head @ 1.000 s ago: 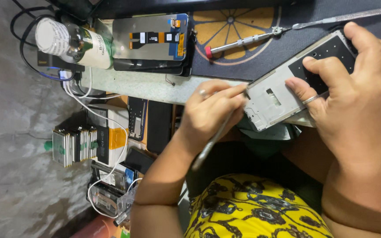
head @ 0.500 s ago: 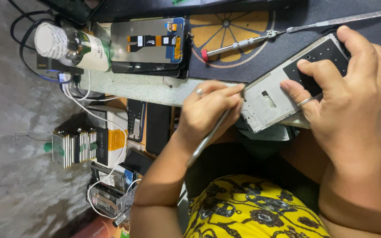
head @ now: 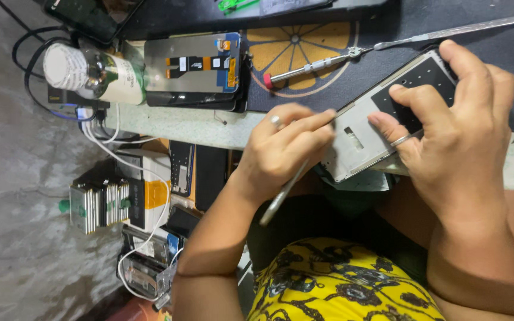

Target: The person uses a metal spudger to pry and separate the back cover from a smartphone chassis. They work along the edges and corners to release the frame, then lift and remove the back cover to expose the internal components.

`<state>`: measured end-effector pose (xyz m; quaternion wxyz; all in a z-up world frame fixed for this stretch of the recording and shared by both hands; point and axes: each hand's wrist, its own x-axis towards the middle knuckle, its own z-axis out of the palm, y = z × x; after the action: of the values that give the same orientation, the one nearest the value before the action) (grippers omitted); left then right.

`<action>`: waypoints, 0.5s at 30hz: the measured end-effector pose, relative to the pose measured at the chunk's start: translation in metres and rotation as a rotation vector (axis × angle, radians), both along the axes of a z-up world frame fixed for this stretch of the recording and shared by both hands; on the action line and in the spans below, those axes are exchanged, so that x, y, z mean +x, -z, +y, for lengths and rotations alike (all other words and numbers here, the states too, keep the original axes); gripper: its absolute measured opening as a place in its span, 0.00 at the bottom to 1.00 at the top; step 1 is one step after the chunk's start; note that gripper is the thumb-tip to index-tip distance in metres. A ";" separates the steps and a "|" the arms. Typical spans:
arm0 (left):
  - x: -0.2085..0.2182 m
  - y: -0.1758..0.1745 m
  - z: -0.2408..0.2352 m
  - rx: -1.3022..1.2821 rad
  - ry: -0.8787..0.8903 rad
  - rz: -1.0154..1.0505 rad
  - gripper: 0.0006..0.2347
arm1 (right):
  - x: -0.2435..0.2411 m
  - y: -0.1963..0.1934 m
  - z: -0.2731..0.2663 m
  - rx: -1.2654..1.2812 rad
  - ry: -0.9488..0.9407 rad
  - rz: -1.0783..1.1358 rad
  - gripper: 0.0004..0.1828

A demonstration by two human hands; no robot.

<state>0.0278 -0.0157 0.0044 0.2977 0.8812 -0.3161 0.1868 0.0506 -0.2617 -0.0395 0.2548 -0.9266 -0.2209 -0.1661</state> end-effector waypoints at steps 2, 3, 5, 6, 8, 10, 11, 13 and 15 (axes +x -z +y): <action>0.005 0.001 -0.001 0.071 0.018 0.016 0.12 | -0.001 -0.002 0.001 -0.002 -0.004 0.002 0.18; 0.007 0.001 -0.002 0.104 0.029 0.025 0.12 | -0.001 -0.003 0.001 -0.001 -0.004 0.003 0.18; 0.012 -0.001 -0.004 0.130 0.043 0.015 0.11 | 0.001 -0.006 0.001 -0.001 0.007 -0.004 0.18; 0.013 -0.002 -0.004 0.143 0.048 0.015 0.11 | 0.001 -0.007 0.001 0.004 0.010 0.004 0.18; 0.010 -0.006 -0.001 0.174 0.069 -0.019 0.13 | 0.001 -0.010 0.001 0.017 0.009 0.027 0.18; 0.008 -0.009 0.001 0.191 0.085 -0.035 0.13 | 0.004 -0.013 0.002 0.025 0.001 0.026 0.18; 0.009 -0.010 0.002 0.191 0.093 -0.035 0.12 | 0.006 -0.014 0.003 0.024 -0.005 0.010 0.19; 0.011 -0.010 0.000 0.195 0.098 -0.030 0.12 | 0.006 -0.016 0.003 0.046 -0.020 0.015 0.19; 0.017 -0.007 -0.005 0.207 0.098 -0.039 0.13 | 0.006 -0.018 0.004 0.078 -0.028 0.036 0.18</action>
<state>0.0447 -0.0208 0.0111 0.2078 0.8870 -0.3820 0.1554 0.0563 -0.2580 -0.0217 0.2972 -0.9156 -0.2226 -0.1543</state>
